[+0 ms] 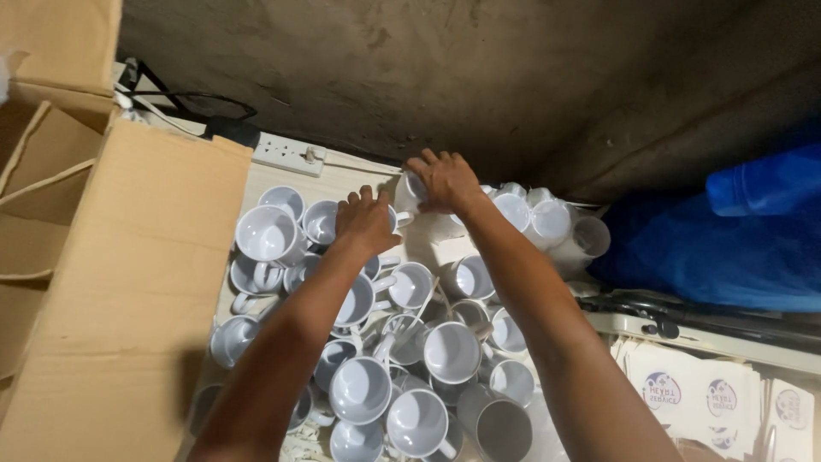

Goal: The person arranges white mugs on a table and places them into clear plastic bags. They handle the mugs and bags by hand, stacking the mugs inside the bags and setting the filled bags aside.

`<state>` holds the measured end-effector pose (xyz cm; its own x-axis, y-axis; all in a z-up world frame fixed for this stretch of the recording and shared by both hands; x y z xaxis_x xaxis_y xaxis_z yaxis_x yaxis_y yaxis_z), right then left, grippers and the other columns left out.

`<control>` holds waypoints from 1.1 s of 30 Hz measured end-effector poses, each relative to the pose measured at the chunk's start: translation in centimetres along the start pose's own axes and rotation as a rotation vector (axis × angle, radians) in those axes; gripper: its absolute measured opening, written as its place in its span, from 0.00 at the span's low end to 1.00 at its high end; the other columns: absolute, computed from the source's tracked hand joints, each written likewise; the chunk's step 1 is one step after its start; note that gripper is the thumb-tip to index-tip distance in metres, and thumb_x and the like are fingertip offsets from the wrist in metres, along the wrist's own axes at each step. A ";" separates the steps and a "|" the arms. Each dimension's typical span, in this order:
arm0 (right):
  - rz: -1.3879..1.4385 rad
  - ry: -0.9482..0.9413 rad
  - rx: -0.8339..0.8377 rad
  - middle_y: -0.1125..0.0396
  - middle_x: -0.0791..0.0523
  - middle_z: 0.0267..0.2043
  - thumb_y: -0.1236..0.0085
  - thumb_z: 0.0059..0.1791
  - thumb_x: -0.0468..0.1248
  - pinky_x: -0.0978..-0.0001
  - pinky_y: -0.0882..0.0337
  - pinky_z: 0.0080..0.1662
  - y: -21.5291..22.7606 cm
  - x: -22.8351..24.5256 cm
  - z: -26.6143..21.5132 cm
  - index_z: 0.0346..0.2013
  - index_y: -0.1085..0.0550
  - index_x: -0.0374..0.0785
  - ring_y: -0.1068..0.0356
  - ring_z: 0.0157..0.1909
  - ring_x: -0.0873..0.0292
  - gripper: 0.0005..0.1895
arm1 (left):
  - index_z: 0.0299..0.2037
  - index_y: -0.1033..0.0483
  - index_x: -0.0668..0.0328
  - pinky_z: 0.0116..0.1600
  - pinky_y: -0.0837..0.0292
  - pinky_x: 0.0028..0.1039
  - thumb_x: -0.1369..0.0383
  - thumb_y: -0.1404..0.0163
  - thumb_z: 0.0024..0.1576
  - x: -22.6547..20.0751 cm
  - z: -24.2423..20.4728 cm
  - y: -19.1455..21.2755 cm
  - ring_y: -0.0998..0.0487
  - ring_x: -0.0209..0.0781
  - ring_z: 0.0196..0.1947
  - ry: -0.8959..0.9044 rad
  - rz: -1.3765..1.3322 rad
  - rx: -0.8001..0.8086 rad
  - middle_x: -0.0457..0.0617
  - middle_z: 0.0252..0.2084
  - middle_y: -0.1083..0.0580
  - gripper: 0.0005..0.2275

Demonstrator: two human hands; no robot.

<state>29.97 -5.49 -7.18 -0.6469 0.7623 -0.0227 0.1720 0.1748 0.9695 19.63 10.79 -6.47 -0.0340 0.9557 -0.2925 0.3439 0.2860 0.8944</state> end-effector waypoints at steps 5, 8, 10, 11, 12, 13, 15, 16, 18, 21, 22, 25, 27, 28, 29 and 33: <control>0.017 0.009 0.093 0.39 0.54 0.65 0.22 0.33 0.52 0.53 0.38 0.62 0.1 0.5 0.0 0.68 0.39 0.55 0.37 0.64 0.45 0.52 | 0.72 0.46 0.56 0.65 0.42 0.51 0.52 0.33 0.46 -0.6 1.1 -0.9 0.36 0.62 0.64 0.020 0.135 0.133 0.62 0.67 0.40 0.46; -0.003 0.051 0.093 0.39 0.56 0.66 0.23 0.33 0.51 0.55 0.37 0.61 -0.1 0.6 0.2 0.68 0.38 0.55 0.36 0.64 0.47 0.51 | 0.70 0.41 0.56 0.66 0.42 0.49 0.58 0.34 0.47 -0.1 1.8 -2.0 0.34 0.60 0.63 0.015 0.235 0.149 0.61 0.66 0.37 0.40; -0.009 0.052 0.141 0.38 0.57 0.66 0.23 0.34 0.50 0.55 0.37 0.60 -0.5 0.5 0.4 0.68 0.38 0.57 0.36 0.64 0.48 0.51 | 0.69 0.37 0.55 0.66 0.40 0.47 0.64 0.35 0.48 0.2 2.0 -2.1 0.32 0.58 0.62 0.015 0.234 0.118 0.59 0.65 0.34 0.36; -0.008 0.085 0.142 0.40 0.58 0.67 0.23 0.33 0.51 0.54 0.38 0.61 -1.3 0.4 0.8 0.69 0.39 0.57 0.37 0.64 0.48 0.52 | 0.68 0.36 0.54 0.66 0.41 0.45 0.66 0.34 0.46 0.2 2.0 -1.8 0.33 0.57 0.63 -0.019 0.202 0.103 0.57 0.65 0.35 0.37; -0.007 0.118 0.143 0.41 0.58 0.68 0.22 0.33 0.51 0.53 0.38 0.61 -2.1 0.2 1.1 0.69 0.40 0.56 0.38 0.65 0.47 0.53 | 0.67 0.36 0.53 0.67 0.42 0.44 0.68 0.33 0.43 0.3 2.1 -1.6 0.35 0.55 0.64 -0.052 0.170 0.088 0.54 0.64 0.35 0.38; -0.006 0.116 0.145 0.41 0.58 0.68 0.22 0.33 0.51 0.53 0.38 0.61 -1.7 0.5 1.0 0.69 0.40 0.56 0.38 0.65 0.47 0.53 | 0.67 0.36 0.53 0.67 0.42 0.44 0.68 0.33 0.43 0.3 2.2 -1.3 0.35 0.55 0.64 -0.055 0.169 0.090 0.54 0.64 0.35 0.38; -0.090 0.081 0.245 0.44 0.56 0.70 0.22 0.32 0.51 0.54 0.39 0.62 -1.1 1.4 0.6 0.72 0.44 0.56 0.40 0.65 0.48 0.59 | 0.66 0.34 0.51 0.65 0.41 0.45 0.73 0.34 0.44 0.2 2.2 -0.7 0.36 0.58 0.64 -0.153 0.141 -0.034 0.55 0.66 0.36 0.36; -0.086 0.082 0.247 0.44 0.56 0.70 0.22 0.32 0.51 0.54 0.39 0.62 -1.9 1.4 0.5 0.72 0.44 0.56 0.40 0.65 0.48 0.59 | 0.66 0.34 0.51 0.65 0.41 0.45 0.73 0.34 0.44 -0.1 1.6 0.5 0.36 0.58 0.64 -0.152 0.142 -0.029 0.55 0.66 0.36 0.36; -0.143 0.097 0.203 0.41 0.55 0.71 0.28 0.40 0.50 0.54 0.37 0.62 -3.1 1.0 0.7 0.72 0.41 0.49 0.38 0.65 0.46 0.49 | 0.66 0.34 0.49 0.66 0.42 0.45 0.70 0.32 0.42 -0.9 0.9 3.4 0.41 0.59 0.68 -0.142 0.117 0.010 0.56 0.68 0.39 0.38; -0.100 0.063 0.232 0.46 0.55 0.72 0.27 0.37 0.47 0.56 0.40 0.63 -1.6 1.6 -0.2 0.73 0.45 0.51 0.43 0.68 0.47 0.54 | 0.64 0.33 0.46 0.69 0.44 0.46 0.66 0.29 0.41 -1.4 -0.5 5.6 0.43 0.58 0.70 -0.146 0.049 0.007 0.56 0.71 0.42 0.38; -0.099 0.065 0.231 0.46 0.55 0.72 0.27 0.37 0.47 0.56 0.40 0.63 -1.0 1.7 -0.7 0.73 0.45 0.51 0.43 0.68 0.47 0.54 | 0.64 0.33 0.46 0.69 0.44 0.46 0.66 0.29 0.41 -1.2 -0.7 5.8 0.43 0.58 0.70 -0.145 0.051 0.007 0.56 0.71 0.42 0.38; 0.042 0.042 0.218 0.45 0.55 0.72 0.26 0.35 0.47 0.55 0.42 0.68 -0.5 0.9 -1.9 0.75 0.48 0.52 0.44 0.71 0.48 0.58 | 0.65 0.33 0.45 0.72 0.48 0.48 0.65 0.28 0.37 -1.0 -1.5 6.9 0.44 0.60 0.71 -0.158 0.034 -0.029 0.55 0.70 0.40 0.41; 0.256 0.094 -0.107 0.44 0.44 0.70 0.29 0.37 0.43 0.45 0.41 0.63 -1.7 -0.6 -2.4 0.69 0.40 0.44 0.43 0.68 0.36 0.49 | 0.62 0.30 0.43 0.65 0.43 0.48 0.66 0.28 0.34 -1.1 -2.5 7.8 0.45 0.65 0.67 -0.242 -0.084 -0.102 0.61 0.71 0.43 0.40; 0.257 0.086 -0.108 0.44 0.44 0.70 0.29 0.37 0.43 0.45 0.41 0.63 -1.7 -1.7 -3.6 0.69 0.40 0.44 0.43 0.68 0.36 0.49 | 0.62 0.30 0.43 0.65 0.43 0.48 0.66 0.28 0.34 -1.5 -3.2 8.3 0.45 0.65 0.67 -0.249 -0.083 -0.099 0.61 0.71 0.43 0.40; 0.387 0.057 -0.191 0.37 0.47 0.67 0.36 0.44 0.40 0.49 0.35 0.63 -1.8 -2.5 -4.9 0.67 0.34 0.44 0.37 0.66 0.41 0.36 | 0.62 0.30 0.44 0.63 0.38 0.47 0.66 0.30 0.36 -1.8 -4.2 8.8 0.40 0.63 0.63 -0.281 -0.135 -0.113 0.59 0.65 0.38 0.38; 1.268 -0.088 -0.228 0.24 0.51 0.51 0.53 0.59 0.50 0.60 0.25 0.55 3.4 -2.5 -13.9 0.59 0.25 0.40 0.25 0.53 0.52 0.22 | 0.62 0.29 0.50 0.57 0.32 0.46 0.67 0.33 0.36 -5.3 -7.7 9.8 0.35 0.62 0.55 -0.495 -0.297 -0.252 0.56 0.55 0.33 0.36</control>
<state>21.80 -15.48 -0.42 -0.0739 0.3564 0.9314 0.4912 -0.7998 0.3450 15.98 9.01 6.44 0.3656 0.7044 -0.6084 0.1525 0.5995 0.7857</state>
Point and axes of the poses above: each hand's wrist, its own z-axis towards the middle knuckle, its own y-axis out of the back of the hand, x = y × z, the point moved 1 cm from there along z, towards the middle knuckle
